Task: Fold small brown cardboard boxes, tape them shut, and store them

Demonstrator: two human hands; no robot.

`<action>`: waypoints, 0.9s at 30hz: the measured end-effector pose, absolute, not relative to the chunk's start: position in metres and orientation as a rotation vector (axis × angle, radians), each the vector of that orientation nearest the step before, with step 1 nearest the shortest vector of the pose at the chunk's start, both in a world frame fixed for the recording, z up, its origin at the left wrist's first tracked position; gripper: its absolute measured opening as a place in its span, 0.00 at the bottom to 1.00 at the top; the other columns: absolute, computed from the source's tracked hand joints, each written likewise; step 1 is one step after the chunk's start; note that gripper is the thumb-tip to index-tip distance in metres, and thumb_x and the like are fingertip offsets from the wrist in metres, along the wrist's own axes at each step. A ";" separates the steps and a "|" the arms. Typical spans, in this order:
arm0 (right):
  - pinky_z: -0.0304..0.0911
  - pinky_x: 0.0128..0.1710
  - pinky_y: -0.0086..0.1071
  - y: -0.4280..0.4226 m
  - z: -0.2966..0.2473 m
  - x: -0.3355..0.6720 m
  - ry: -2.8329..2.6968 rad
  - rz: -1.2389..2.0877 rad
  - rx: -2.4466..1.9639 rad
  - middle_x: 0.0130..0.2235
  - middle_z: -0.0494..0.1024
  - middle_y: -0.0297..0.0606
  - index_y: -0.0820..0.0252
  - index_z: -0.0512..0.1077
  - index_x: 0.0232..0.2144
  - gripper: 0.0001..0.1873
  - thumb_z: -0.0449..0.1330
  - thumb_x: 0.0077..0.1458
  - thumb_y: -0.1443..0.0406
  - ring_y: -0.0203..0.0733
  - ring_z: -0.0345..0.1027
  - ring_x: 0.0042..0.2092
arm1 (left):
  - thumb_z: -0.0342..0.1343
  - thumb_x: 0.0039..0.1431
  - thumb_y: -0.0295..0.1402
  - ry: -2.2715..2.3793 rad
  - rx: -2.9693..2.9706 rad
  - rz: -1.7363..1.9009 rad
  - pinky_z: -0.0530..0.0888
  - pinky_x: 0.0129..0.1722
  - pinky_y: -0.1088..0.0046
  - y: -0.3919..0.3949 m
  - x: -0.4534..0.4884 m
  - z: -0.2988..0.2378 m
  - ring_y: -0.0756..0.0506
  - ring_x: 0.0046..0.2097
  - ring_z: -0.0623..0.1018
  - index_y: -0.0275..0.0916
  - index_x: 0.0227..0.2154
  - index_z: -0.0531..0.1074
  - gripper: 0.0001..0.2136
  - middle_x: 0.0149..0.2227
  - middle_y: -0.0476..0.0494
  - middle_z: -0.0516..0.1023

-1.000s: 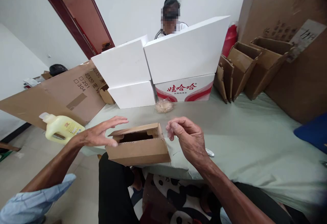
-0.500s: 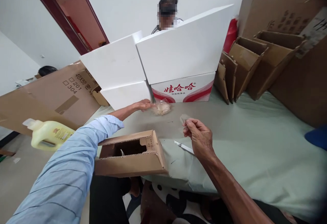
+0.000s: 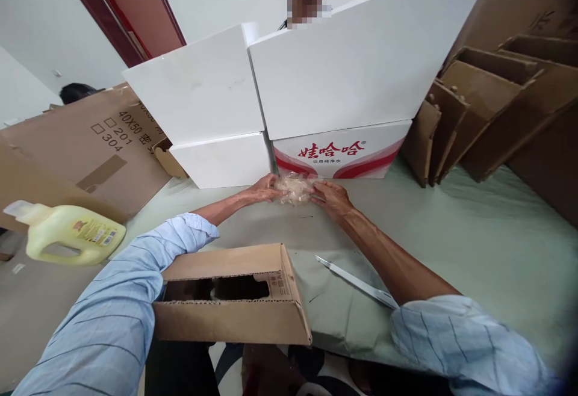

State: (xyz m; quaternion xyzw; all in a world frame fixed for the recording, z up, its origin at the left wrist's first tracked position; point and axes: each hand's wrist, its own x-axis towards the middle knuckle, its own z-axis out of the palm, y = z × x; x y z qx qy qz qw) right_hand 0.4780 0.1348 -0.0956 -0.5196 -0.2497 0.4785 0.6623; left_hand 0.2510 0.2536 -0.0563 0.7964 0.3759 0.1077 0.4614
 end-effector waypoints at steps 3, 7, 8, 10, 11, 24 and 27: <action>0.75 0.33 0.33 0.137 -0.105 0.476 -0.553 1.145 -1.140 0.28 0.81 0.33 0.54 0.74 0.27 0.19 0.80 0.38 0.57 0.42 0.79 0.34 | 0.79 0.47 0.48 0.752 2.069 0.228 0.79 0.52 0.60 0.249 0.240 -0.043 0.36 0.55 0.80 0.43 0.72 0.62 0.52 0.63 0.33 0.75; 0.77 0.34 0.36 0.132 -0.107 0.479 -0.568 1.215 -1.089 0.28 0.80 0.34 0.54 0.73 0.25 0.19 0.80 0.39 0.57 0.43 0.78 0.33 | 0.76 0.54 0.48 0.445 2.494 0.233 0.72 0.64 0.50 0.250 0.226 -0.033 0.27 0.67 0.72 0.43 0.69 0.68 0.42 0.70 0.29 0.68; 0.77 0.35 0.37 0.130 -0.106 0.478 -0.578 1.231 -1.080 0.28 0.80 0.34 0.55 0.74 0.25 0.19 0.80 0.39 0.57 0.43 0.78 0.33 | 0.73 0.57 0.48 0.378 2.563 0.249 0.70 0.67 0.50 0.250 0.224 -0.034 0.27 0.69 0.70 0.43 0.66 0.72 0.36 0.72 0.30 0.67; 0.77 0.35 0.38 0.129 -0.105 0.478 -0.595 1.254 -1.072 0.29 0.80 0.35 0.55 0.75 0.26 0.18 0.80 0.40 0.58 0.43 0.78 0.33 | 0.70 0.62 0.46 0.274 2.612 0.229 0.66 0.70 0.51 0.253 0.223 -0.041 0.29 0.71 0.69 0.41 0.62 0.74 0.29 0.72 0.30 0.69; 0.77 0.36 0.37 0.128 -0.105 0.477 -0.602 1.258 -1.071 0.29 0.80 0.34 0.56 0.75 0.26 0.18 0.80 0.40 0.58 0.42 0.77 0.32 | 0.69 0.62 0.45 0.249 2.609 0.203 0.65 0.71 0.51 0.256 0.222 -0.044 0.30 0.71 0.70 0.41 0.62 0.74 0.28 0.71 0.30 0.70; 0.79 0.37 0.37 0.124 -0.102 0.477 -0.634 1.226 -1.053 0.30 0.79 0.33 0.55 0.74 0.27 0.18 0.80 0.44 0.59 0.39 0.76 0.31 | 0.66 0.62 0.34 0.439 2.821 0.134 0.72 0.62 0.53 0.248 0.210 -0.053 0.32 0.60 0.76 0.40 0.56 0.77 0.19 0.61 0.34 0.76; 0.80 0.38 0.38 0.126 -0.106 0.471 -0.646 1.229 -1.057 0.29 0.78 0.33 0.55 0.74 0.27 0.19 0.81 0.43 0.59 0.40 0.76 0.31 | 0.70 0.61 0.35 0.391 2.814 0.215 0.69 0.65 0.49 0.234 0.214 -0.059 0.29 0.66 0.72 0.39 0.55 0.77 0.21 0.66 0.31 0.72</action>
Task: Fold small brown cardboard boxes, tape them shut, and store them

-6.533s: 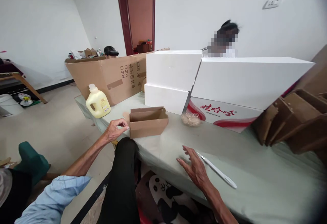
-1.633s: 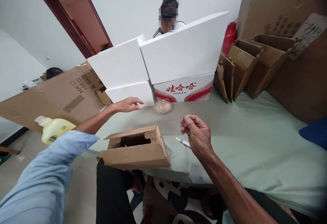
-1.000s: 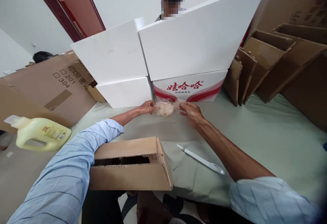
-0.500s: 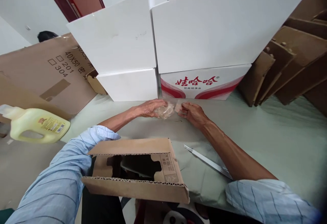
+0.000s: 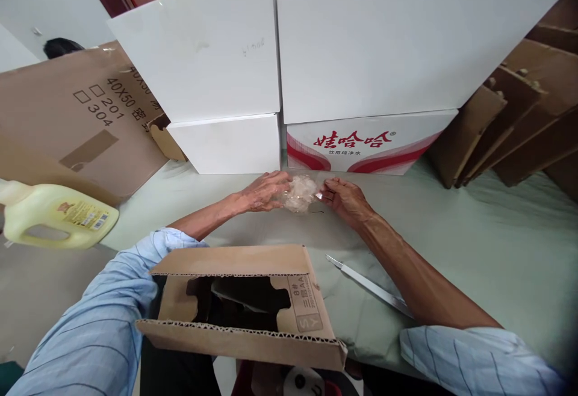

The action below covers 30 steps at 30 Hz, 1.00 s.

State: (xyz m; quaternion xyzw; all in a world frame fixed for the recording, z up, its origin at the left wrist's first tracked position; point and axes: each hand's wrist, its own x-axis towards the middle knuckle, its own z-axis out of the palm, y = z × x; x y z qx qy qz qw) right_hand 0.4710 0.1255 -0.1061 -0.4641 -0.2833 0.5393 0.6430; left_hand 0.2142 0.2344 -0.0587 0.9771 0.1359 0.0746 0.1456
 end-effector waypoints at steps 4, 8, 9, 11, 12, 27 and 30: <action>0.78 0.35 0.35 0.127 -0.109 0.468 -0.656 1.217 -1.076 0.28 0.78 0.33 0.55 0.74 0.27 0.22 0.82 0.37 0.56 0.40 0.76 0.30 | 0.71 0.60 0.40 0.362 2.644 0.323 0.71 0.65 0.50 0.226 0.221 -0.071 0.30 0.64 0.75 0.39 0.54 0.77 0.22 0.62 0.31 0.75; 0.77 0.35 0.35 0.125 -0.106 0.465 -0.699 1.177 -1.085 0.28 0.78 0.33 0.54 0.74 0.25 0.25 0.83 0.32 0.53 0.40 0.75 0.31 | 0.65 0.66 0.40 0.482 2.448 0.427 0.75 0.59 0.56 0.226 0.226 -0.083 0.36 0.54 0.80 0.37 0.43 0.81 0.11 0.54 0.35 0.79; 0.76 0.35 0.35 0.124 -0.104 0.464 -0.717 1.160 -1.086 0.28 0.78 0.32 0.54 0.74 0.25 0.26 0.83 0.32 0.52 0.40 0.74 0.32 | 0.63 0.67 0.39 0.501 2.416 0.442 0.75 0.57 0.58 0.227 0.226 -0.085 0.37 0.52 0.80 0.37 0.42 0.81 0.10 0.52 0.36 0.80; 0.74 0.35 0.33 0.121 -0.102 0.459 -0.758 1.121 -1.090 0.28 0.77 0.31 0.54 0.74 0.25 0.25 0.83 0.33 0.51 0.38 0.72 0.31 | 0.63 0.66 0.38 0.542 2.324 0.457 0.76 0.52 0.61 0.229 0.227 -0.088 0.40 0.48 0.80 0.37 0.38 0.82 0.09 0.48 0.39 0.80; 0.73 0.35 0.32 0.120 -0.101 0.456 -0.780 1.101 -1.094 0.27 0.76 0.30 0.55 0.75 0.25 0.25 0.82 0.33 0.51 0.37 0.70 0.31 | 0.63 0.65 0.37 0.558 2.263 0.458 0.76 0.50 0.62 0.230 0.228 -0.089 0.41 0.46 0.80 0.38 0.37 0.82 0.08 0.46 0.41 0.81; 0.65 0.44 0.38 0.111 -0.115 0.413 -1.264 0.619 -1.169 0.30 0.76 0.31 0.54 0.76 0.27 0.09 0.70 0.50 0.57 0.41 0.67 0.36 | 0.65 0.60 0.34 0.592 2.050 0.403 0.71 0.37 0.69 0.237 0.232 -0.089 0.47 0.38 0.77 0.35 0.33 0.80 0.07 0.36 0.44 0.80; 0.65 0.44 0.38 0.112 -0.118 0.411 -1.278 0.578 -1.191 0.30 0.76 0.31 0.53 0.76 0.27 0.09 0.70 0.51 0.57 0.42 0.67 0.36 | 0.64 0.61 0.34 0.573 2.091 0.358 0.71 0.41 0.68 0.235 0.227 -0.080 0.45 0.42 0.77 0.37 0.36 0.81 0.06 0.39 0.45 0.81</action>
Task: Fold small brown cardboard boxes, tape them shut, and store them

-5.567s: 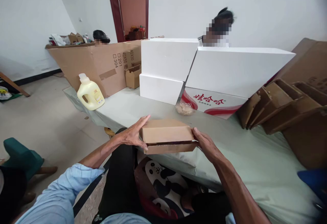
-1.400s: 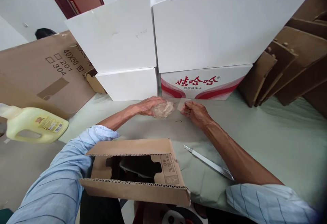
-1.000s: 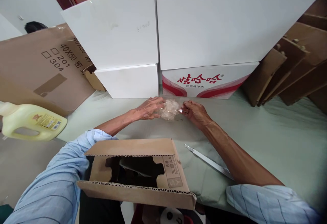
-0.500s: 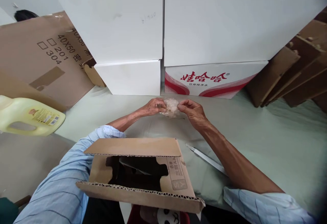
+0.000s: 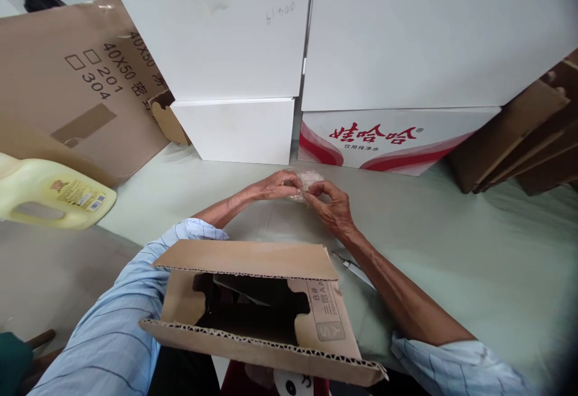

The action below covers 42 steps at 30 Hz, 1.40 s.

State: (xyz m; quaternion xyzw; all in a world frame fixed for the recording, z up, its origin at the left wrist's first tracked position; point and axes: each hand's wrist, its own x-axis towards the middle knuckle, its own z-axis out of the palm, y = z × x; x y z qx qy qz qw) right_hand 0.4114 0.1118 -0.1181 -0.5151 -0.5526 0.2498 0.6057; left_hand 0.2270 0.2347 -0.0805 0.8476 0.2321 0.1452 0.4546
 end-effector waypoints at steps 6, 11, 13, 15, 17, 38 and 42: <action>0.66 0.44 0.37 0.112 -0.121 0.413 -1.312 0.537 -1.232 0.31 0.76 0.32 0.53 0.75 0.28 0.09 0.68 0.53 0.57 0.42 0.67 0.36 | 0.74 0.52 0.44 0.676 2.152 0.404 0.67 0.36 0.69 0.227 0.235 -0.086 0.47 0.38 0.73 0.38 0.33 0.75 0.17 0.37 0.47 0.77; 0.66 0.41 0.35 0.110 -0.119 0.417 -1.329 0.561 -1.239 0.30 0.76 0.32 0.54 0.75 0.29 0.10 0.67 0.56 0.56 0.40 0.67 0.35 | 0.78 0.44 0.47 0.733 2.293 0.507 0.62 0.34 0.69 0.222 0.246 -0.100 0.47 0.35 0.69 0.40 0.30 0.68 0.24 0.32 0.52 0.71; 0.67 0.41 0.35 0.110 -0.117 0.418 -1.330 0.566 -1.238 0.30 0.76 0.32 0.55 0.76 0.29 0.11 0.66 0.57 0.55 0.40 0.67 0.35 | 0.77 0.44 0.47 0.733 2.309 0.517 0.63 0.35 0.69 0.222 0.246 -0.101 0.47 0.36 0.69 0.40 0.30 0.67 0.25 0.32 0.52 0.71; 0.67 0.40 0.35 0.110 -0.115 0.418 -1.331 0.571 -1.234 0.30 0.77 0.33 0.55 0.76 0.29 0.12 0.67 0.57 0.55 0.40 0.68 0.35 | 0.76 0.45 0.49 0.728 2.344 0.502 0.65 0.36 0.68 0.223 0.245 -0.100 0.46 0.38 0.70 0.41 0.30 0.67 0.25 0.33 0.51 0.72; 0.68 0.41 0.36 0.109 -0.112 0.420 -1.337 0.593 -1.223 0.31 0.78 0.34 0.55 0.77 0.29 0.12 0.67 0.56 0.54 0.41 0.69 0.35 | 0.76 0.44 0.51 0.725 2.387 0.470 0.66 0.38 0.67 0.225 0.244 -0.098 0.44 0.40 0.71 0.41 0.31 0.68 0.26 0.35 0.50 0.73; 0.70 0.40 0.39 0.090 -0.087 0.435 -1.567 0.519 -1.166 0.32 0.80 0.35 0.53 0.77 0.30 0.15 0.71 0.60 0.52 0.43 0.72 0.36 | 0.68 0.53 0.39 0.555 2.306 0.160 0.66 0.39 0.66 0.239 0.230 -0.067 0.44 0.38 0.70 0.41 0.37 0.70 0.14 0.38 0.47 0.75; 0.69 0.40 0.39 0.101 -0.102 0.430 -1.636 0.386 -1.158 0.32 0.78 0.36 0.53 0.74 0.30 0.12 0.67 0.64 0.56 0.44 0.71 0.36 | 0.69 0.53 0.39 0.486 2.233 0.112 0.67 0.41 0.64 0.243 0.231 -0.062 0.43 0.39 0.72 0.41 0.36 0.72 0.13 0.37 0.47 0.74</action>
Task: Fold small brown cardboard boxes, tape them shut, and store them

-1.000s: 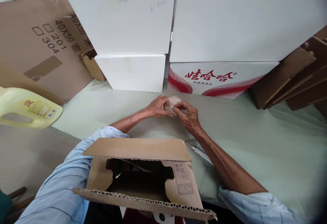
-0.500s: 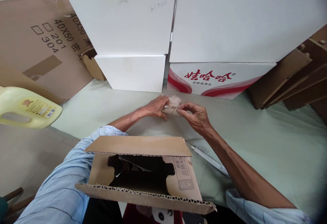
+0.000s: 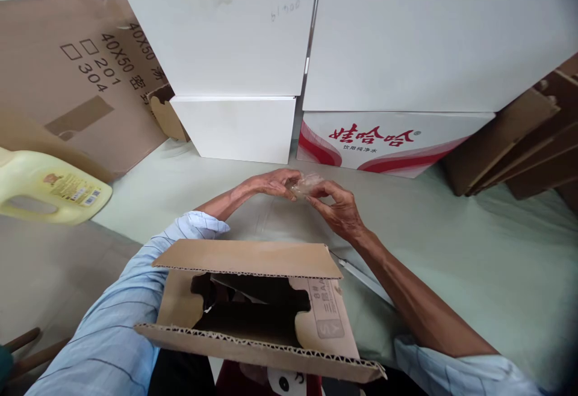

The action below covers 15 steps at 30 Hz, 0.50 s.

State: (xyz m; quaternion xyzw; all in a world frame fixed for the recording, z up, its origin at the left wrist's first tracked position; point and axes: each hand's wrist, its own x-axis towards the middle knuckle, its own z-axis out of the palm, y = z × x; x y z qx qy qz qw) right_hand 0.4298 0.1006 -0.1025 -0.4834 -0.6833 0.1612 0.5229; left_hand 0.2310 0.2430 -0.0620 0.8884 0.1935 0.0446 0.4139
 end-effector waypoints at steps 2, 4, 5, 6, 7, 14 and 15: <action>0.68 0.40 0.38 0.106 -0.106 0.429 -1.634 0.333 -1.156 0.32 0.77 0.35 0.53 0.74 0.31 0.10 0.67 0.63 0.59 0.44 0.71 0.36 | 0.69 0.52 0.40 0.481 2.234 0.092 0.67 0.41 0.64 0.245 0.232 -0.062 0.43 0.40 0.72 0.41 0.36 0.71 0.14 0.38 0.46 0.74; 0.67 0.39 0.38 0.110 -0.109 0.429 -1.629 0.311 -1.158 0.31 0.77 0.33 0.53 0.74 0.31 0.08 0.66 0.63 0.61 0.43 0.70 0.35 | 0.69 0.50 0.42 0.500 2.248 0.070 0.67 0.41 0.65 0.246 0.232 -0.063 0.43 0.40 0.72 0.42 0.37 0.71 0.17 0.39 0.46 0.74; 0.67 0.39 0.37 0.111 -0.110 0.429 -1.624 0.310 -1.157 0.31 0.76 0.33 0.53 0.74 0.32 0.07 0.66 0.62 0.61 0.42 0.69 0.34 | 0.70 0.48 0.43 0.516 2.251 0.060 0.67 0.40 0.65 0.245 0.232 -0.063 0.43 0.40 0.71 0.42 0.38 0.70 0.19 0.39 0.46 0.74; 0.66 0.39 0.37 0.112 -0.111 0.429 -1.619 0.313 -1.154 0.31 0.76 0.33 0.53 0.74 0.32 0.06 0.66 0.62 0.62 0.42 0.68 0.34 | 0.70 0.48 0.45 0.535 2.251 0.053 0.67 0.40 0.66 0.244 0.232 -0.063 0.43 0.41 0.72 0.42 0.38 0.70 0.20 0.40 0.46 0.74; 0.66 0.38 0.37 0.112 -0.113 0.429 -1.613 0.318 -1.151 0.31 0.76 0.32 0.53 0.74 0.32 0.06 0.66 0.62 0.62 0.42 0.68 0.34 | 0.71 0.48 0.47 0.554 2.252 0.054 0.67 0.39 0.66 0.243 0.232 -0.063 0.43 0.41 0.72 0.42 0.38 0.70 0.21 0.41 0.46 0.75; 0.66 0.38 0.38 0.108 -0.112 0.431 -1.631 0.371 -1.177 0.32 0.78 0.33 0.53 0.74 0.31 0.08 0.66 0.63 0.61 0.42 0.68 0.33 | 0.69 0.52 0.51 0.743 2.372 0.303 0.64 0.34 0.67 0.219 0.244 -0.074 0.46 0.35 0.69 0.43 0.32 0.66 0.22 0.34 0.49 0.71; 0.66 0.39 0.38 0.108 -0.111 0.432 -1.647 0.365 -1.193 0.32 0.78 0.34 0.52 0.75 0.32 0.07 0.65 0.64 0.60 0.42 0.68 0.33 | 0.69 0.53 0.50 0.756 2.381 0.330 0.64 0.34 0.67 0.217 0.246 -0.077 0.46 0.34 0.68 0.42 0.31 0.66 0.21 0.33 0.49 0.71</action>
